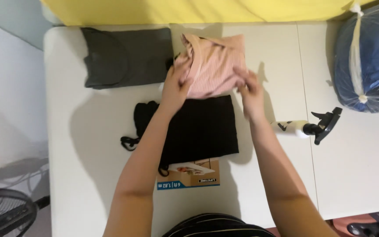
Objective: The person takes clothes from a white bucket, sprays them with a spray bottle, and folds them on a white table. They handle a black garment and a white garment, folding each into a neat stack.
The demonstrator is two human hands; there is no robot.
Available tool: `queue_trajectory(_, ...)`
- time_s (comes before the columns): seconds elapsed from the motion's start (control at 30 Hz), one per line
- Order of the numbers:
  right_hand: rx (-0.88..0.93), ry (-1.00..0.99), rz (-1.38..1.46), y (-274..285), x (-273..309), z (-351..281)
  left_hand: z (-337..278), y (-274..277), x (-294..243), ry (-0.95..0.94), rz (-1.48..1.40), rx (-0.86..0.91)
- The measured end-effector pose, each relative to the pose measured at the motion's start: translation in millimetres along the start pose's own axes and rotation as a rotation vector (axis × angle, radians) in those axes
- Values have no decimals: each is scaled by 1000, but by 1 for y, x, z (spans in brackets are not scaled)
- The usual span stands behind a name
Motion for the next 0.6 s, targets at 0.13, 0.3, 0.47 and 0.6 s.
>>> queue_trajectory(0.13, 39, 97, 2, -14, 45, -83, -85, 44, -13, -5, -2, 35)
queue_trajectory(0.3, 128, -192, 69, -39, -1, -192, -184, 62, 46, 242, 205, 56)
queue_trajectory(0.47, 78, -417, -301, -24, -58, -230, -245, 70, 104, 587, 544, -16)
queue_trajectory(0.6, -49, -472, -550, 1, -71, -218, -259, 81, 136, 782, 228, -149)
Point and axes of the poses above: each hand's wrist, its own z-axis towards the middle knuckle, its own y-axis out of the back of the hand, x = y × z, the point moved 10 cm from there along z, towards the middle knuckle, and after that the axes turned 10 degrees about y, right-handed, at the moved point
